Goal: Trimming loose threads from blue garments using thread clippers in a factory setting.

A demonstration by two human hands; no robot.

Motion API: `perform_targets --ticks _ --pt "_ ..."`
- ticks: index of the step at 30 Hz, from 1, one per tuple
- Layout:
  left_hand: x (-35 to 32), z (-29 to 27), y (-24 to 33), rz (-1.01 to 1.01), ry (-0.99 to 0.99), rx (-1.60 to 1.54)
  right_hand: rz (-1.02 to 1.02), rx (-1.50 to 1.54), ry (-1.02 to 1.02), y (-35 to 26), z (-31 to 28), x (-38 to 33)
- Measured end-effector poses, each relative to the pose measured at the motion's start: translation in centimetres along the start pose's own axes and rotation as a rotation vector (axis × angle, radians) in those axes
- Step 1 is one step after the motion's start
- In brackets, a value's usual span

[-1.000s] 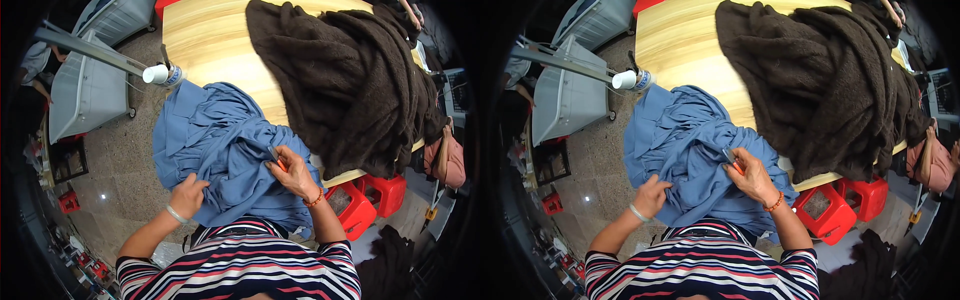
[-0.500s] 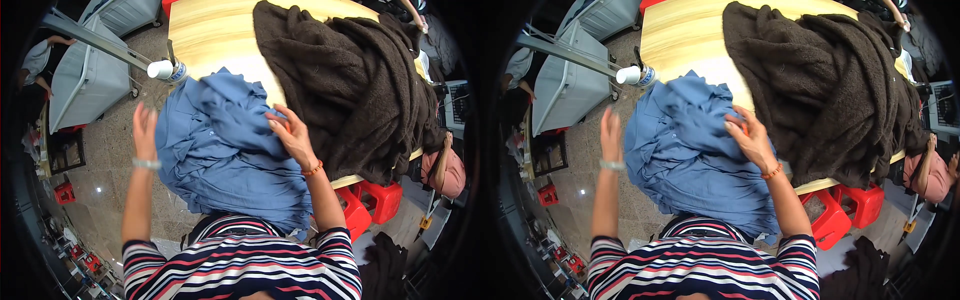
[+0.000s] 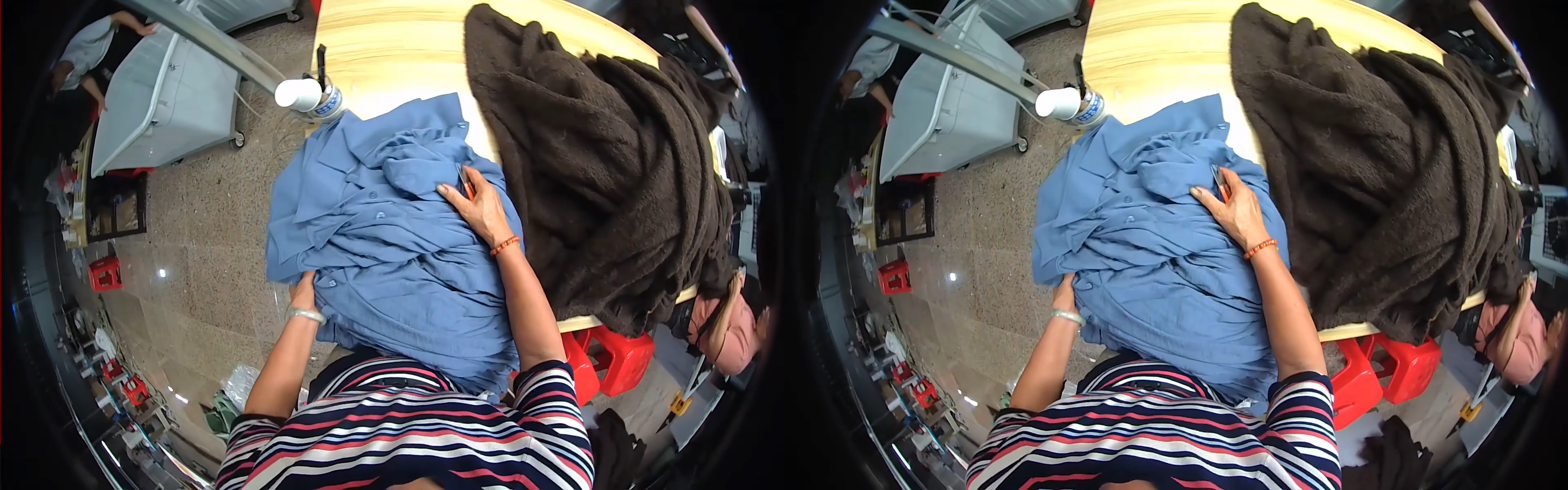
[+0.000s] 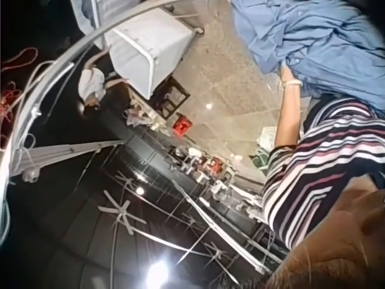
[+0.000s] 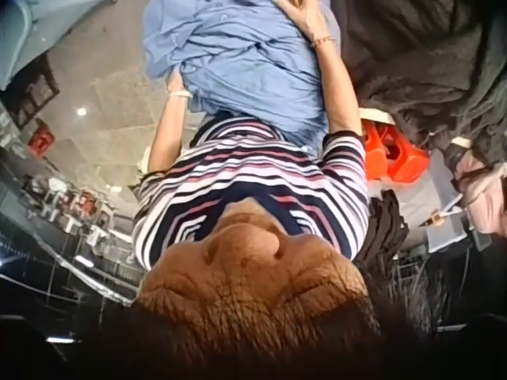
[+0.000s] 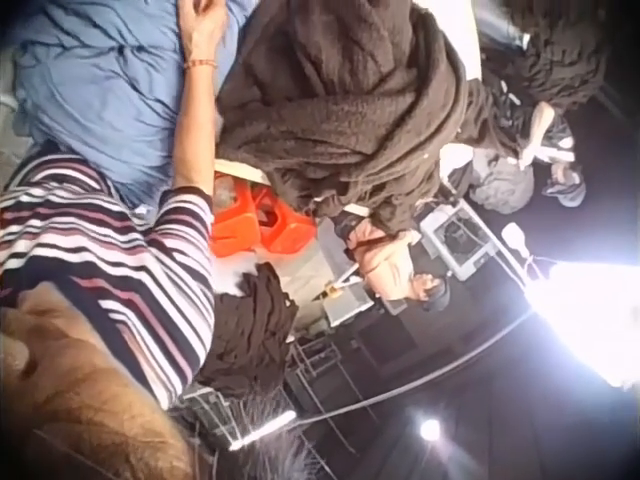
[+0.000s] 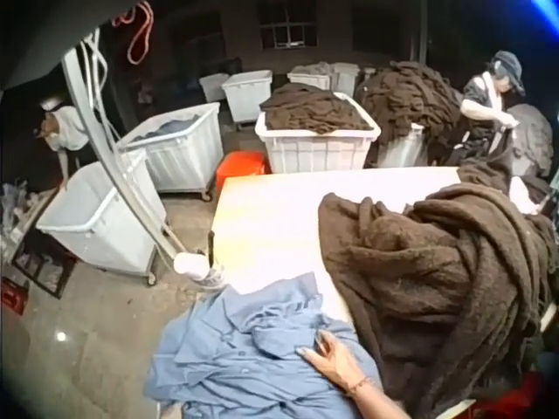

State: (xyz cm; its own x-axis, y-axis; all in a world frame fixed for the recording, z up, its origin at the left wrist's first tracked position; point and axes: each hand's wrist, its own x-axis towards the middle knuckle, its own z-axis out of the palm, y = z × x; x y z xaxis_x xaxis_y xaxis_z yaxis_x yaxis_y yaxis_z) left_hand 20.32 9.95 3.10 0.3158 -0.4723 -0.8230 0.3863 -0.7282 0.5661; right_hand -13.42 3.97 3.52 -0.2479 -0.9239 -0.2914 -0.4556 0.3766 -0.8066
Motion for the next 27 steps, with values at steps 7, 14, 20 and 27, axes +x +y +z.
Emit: perform_targets --ticks 7,14,20,27 --pt "1.0 6.7 0.2 0.606 -0.108 0.438 -0.054 0.424 0.043 5.4 0.9 1.1" --pt "2.3 14.4 -1.0 1.074 -0.2 0.793 -0.033 0.31 0.186 8.2 -0.4 0.4" --pt "1.8 20.6 -0.1 0.939 -0.378 0.781 -0.302 0.243 0.309 21.1 1.7 3.2" --pt "11.4 22.5 3.8 1.349 -0.37 0.72 -0.407 0.258 0.556 8.6 5.7 5.8"
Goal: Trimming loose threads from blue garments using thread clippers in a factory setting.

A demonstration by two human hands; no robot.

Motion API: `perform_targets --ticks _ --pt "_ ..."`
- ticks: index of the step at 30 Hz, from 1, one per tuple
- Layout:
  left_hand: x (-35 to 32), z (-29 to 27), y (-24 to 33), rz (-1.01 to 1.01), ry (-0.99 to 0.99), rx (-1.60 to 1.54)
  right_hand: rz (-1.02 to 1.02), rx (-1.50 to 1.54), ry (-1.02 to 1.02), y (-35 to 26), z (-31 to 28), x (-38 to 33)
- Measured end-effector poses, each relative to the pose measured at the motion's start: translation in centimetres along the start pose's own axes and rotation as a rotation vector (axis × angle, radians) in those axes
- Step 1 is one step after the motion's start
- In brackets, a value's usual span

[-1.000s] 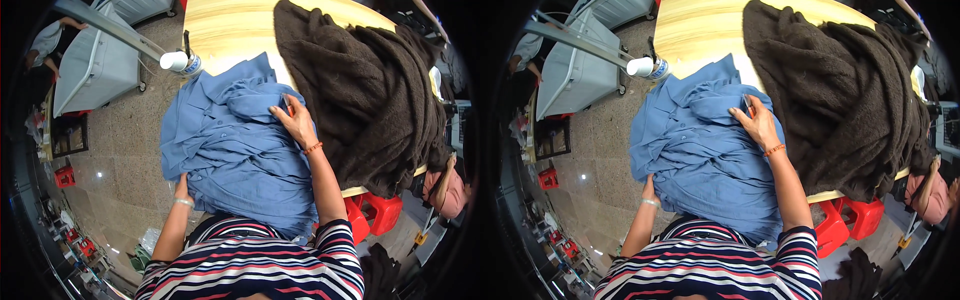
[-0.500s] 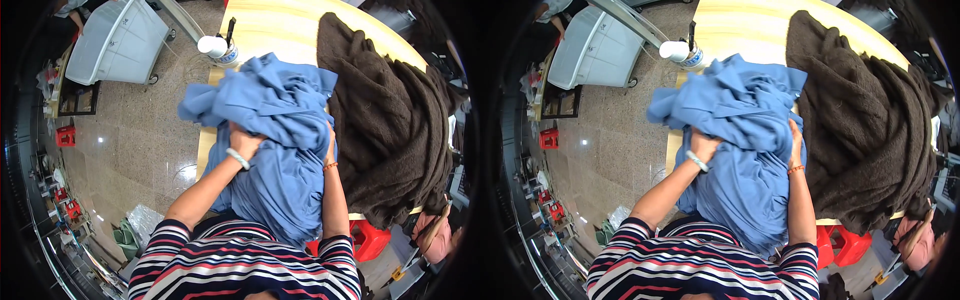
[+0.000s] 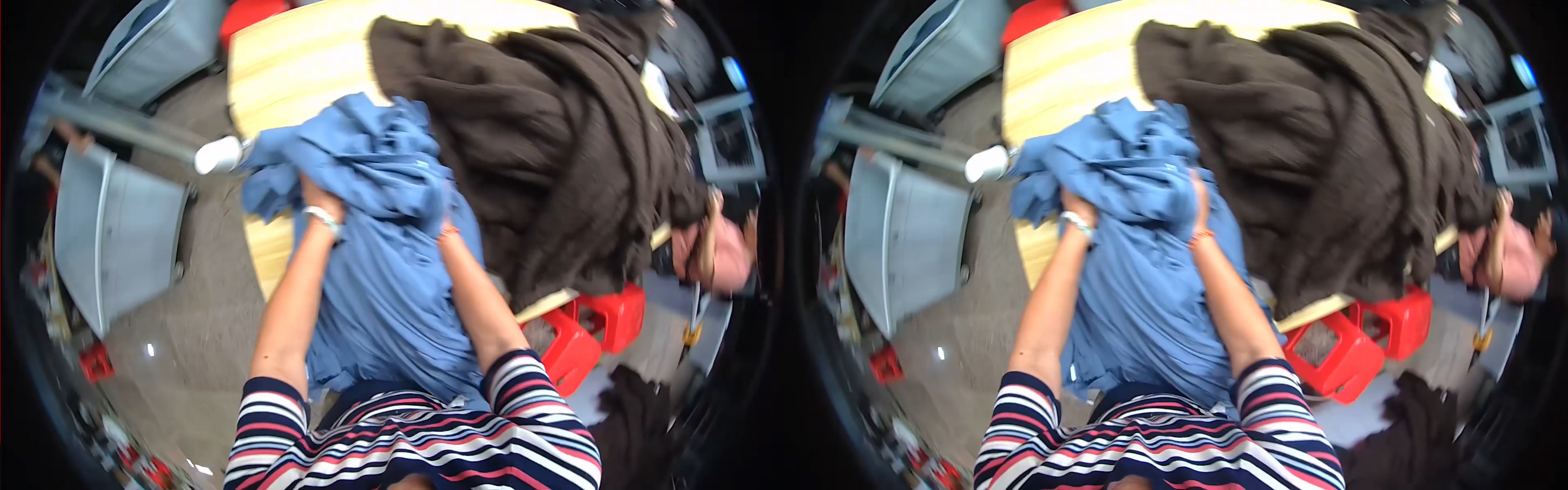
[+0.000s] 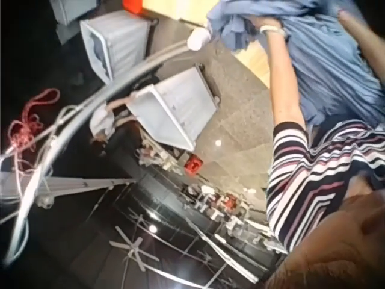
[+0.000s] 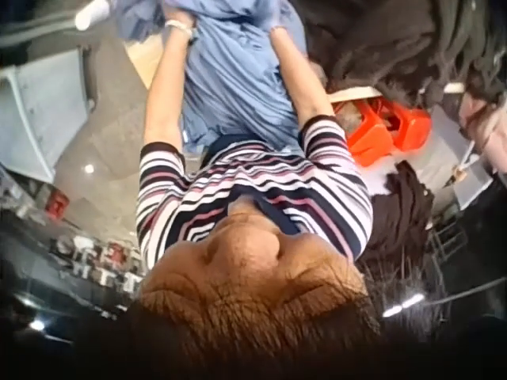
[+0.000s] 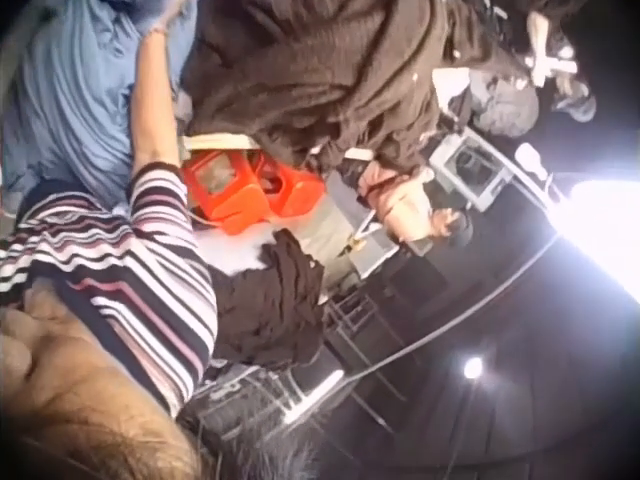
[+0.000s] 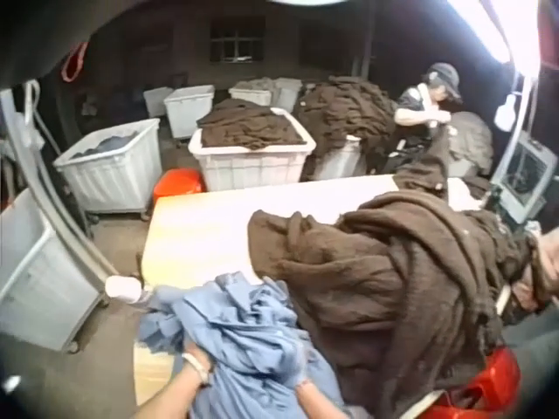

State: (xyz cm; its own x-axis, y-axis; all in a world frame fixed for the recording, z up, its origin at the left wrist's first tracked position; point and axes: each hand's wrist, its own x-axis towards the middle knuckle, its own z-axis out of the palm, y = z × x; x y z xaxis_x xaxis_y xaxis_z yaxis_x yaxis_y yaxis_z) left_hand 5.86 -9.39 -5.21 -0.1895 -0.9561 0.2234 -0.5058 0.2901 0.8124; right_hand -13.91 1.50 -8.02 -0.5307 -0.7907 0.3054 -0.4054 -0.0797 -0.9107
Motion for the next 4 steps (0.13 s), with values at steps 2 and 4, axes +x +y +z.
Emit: perform_targets --ticks 2,4 --pt "3.4 0.9 -1.2 0.005 0.091 -0.032 0.154 0.149 -0.039 1.6 0.6 1.8" --pt "5.6 6.7 1.6 0.207 -0.125 -0.028 0.578 -0.096 -0.145 3.0 -4.2 3.8"
